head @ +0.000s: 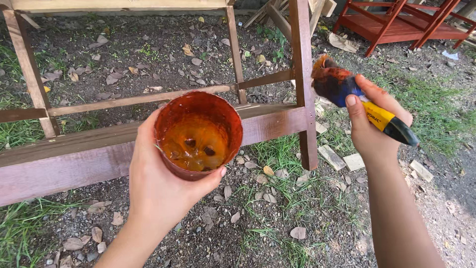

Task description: The person applies a reddish-brown stain to a wooden chair frame using a brush. They repeatedly dip the brush into a container and coat the legs, rails, and slats of the chair. The person refills the container from a bottle near the end of the clip.

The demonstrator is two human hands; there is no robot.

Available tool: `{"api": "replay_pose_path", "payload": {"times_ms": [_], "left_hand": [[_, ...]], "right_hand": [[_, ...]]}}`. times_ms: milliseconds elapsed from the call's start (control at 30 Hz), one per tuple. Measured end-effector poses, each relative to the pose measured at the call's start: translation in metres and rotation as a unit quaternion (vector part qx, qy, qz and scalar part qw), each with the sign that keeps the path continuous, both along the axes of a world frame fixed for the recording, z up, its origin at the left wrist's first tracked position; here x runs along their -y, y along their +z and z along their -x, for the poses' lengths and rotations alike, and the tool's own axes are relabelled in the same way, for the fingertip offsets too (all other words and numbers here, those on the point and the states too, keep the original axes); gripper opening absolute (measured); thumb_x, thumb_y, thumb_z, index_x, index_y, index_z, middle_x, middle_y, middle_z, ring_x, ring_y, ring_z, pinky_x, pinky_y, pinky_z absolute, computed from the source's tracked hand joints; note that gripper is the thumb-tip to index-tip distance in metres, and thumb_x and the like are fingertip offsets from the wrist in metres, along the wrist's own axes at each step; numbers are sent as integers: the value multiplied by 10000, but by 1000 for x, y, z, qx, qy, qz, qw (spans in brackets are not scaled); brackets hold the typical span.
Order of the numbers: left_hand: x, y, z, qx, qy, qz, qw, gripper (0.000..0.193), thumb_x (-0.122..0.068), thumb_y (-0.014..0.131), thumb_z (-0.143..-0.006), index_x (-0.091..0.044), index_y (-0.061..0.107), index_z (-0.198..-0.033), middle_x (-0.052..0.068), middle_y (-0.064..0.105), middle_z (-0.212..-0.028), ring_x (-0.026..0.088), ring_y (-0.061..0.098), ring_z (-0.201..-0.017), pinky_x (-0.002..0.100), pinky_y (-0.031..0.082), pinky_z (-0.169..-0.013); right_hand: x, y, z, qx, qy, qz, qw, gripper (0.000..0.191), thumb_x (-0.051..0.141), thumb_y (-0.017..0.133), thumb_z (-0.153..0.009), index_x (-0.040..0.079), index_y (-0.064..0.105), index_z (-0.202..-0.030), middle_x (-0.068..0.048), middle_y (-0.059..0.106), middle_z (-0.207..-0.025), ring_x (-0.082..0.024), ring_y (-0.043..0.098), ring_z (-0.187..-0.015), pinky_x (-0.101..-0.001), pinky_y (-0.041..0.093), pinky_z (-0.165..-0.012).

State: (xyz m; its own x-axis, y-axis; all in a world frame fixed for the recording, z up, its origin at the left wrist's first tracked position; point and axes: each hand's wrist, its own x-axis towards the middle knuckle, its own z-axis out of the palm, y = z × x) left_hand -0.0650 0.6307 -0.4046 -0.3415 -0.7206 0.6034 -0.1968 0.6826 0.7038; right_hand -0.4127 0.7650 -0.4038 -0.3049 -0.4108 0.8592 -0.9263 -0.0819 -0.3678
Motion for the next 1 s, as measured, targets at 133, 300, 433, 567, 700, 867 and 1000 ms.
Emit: {"api": "replay_pose_path", "payload": {"times_ms": [133, 300, 433, 567, 700, 867, 1000], "left_hand": [[4, 4, 11, 12, -2, 15, 1000, 1096, -249, 979, -519, -20, 435, -1443, 177, 574, -1383, 321, 602, -1297, 440, 495, -1065], [19, 28, 12, 0, 11, -63, 998, 1129, -269, 984, -485, -33, 430, -1440, 141, 588, -1377, 303, 624, -1279, 431, 502, -1055], [38, 45, 13, 25, 80, -28, 996, 1109, -281, 1031, -495, -60, 463, -1422, 139, 579, -1391, 300, 604, -1283, 413, 507, -1072], [39, 56, -7, 27, 104, 66, 992, 1064, -233, 1024, -561, -72, 422, -1423, 147, 542, -1424, 324, 544, -1320, 437, 461, -1140], [18, 74, -27, -44, 86, -32, 995, 1064, -168, 996, -608, -72, 379, -1470, 153, 494, -1489, 314, 518, -1395, 428, 443, -1202], [-21, 133, -46, -106, 139, -151, 973, 1050, -117, 965, -681, -52, 328, -1513, 181, 441, -1587, 310, 483, -1482, 424, 414, -1273], [-57, 206, -41, -11, 209, -189, 959, 1097, -117, 965, -574, -24, 354, -1480, 196, 518, -1499, 315, 539, -1391, 411, 437, -1186]], "right_hand": [[38, 11, -1, -27, 43, -35, 998, 308, 6, 781, -1043, -23, 692, -1336, -165, 736, -1218, -152, 689, -1076, -259, 550, -957], [61, 23, -6, -147, -60, -149, 976, 226, 52, 791, -998, 28, 770, -1223, -167, 741, -921, -248, 728, -770, -335, 571, -755], [35, 14, -16, -64, -87, -216, 970, 247, 102, 782, -894, 51, 786, -1136, -144, 721, -804, -239, 691, -614, -361, 553, -634], [24, 16, -20, -25, -44, -230, 972, 227, 139, 769, -926, 78, 765, -1144, -144, 765, -996, -221, 740, -714, -307, 567, -630], [36, 54, -30, 55, -108, -278, 953, 239, 147, 812, -873, 89, 814, -1105, -121, 761, -862, -229, 717, -659, -333, 562, -643], [26, 144, -54, 214, -43, -248, 944, 266, 146, 772, -956, 64, 766, -1208, -109, 783, -1042, -139, 747, -867, -251, 571, -809], [15, 242, -73, 313, 38, -242, 917, 320, 159, 739, -935, 88, 749, -1246, -84, 777, -1071, -125, 731, -940, -271, 559, -888]]}}
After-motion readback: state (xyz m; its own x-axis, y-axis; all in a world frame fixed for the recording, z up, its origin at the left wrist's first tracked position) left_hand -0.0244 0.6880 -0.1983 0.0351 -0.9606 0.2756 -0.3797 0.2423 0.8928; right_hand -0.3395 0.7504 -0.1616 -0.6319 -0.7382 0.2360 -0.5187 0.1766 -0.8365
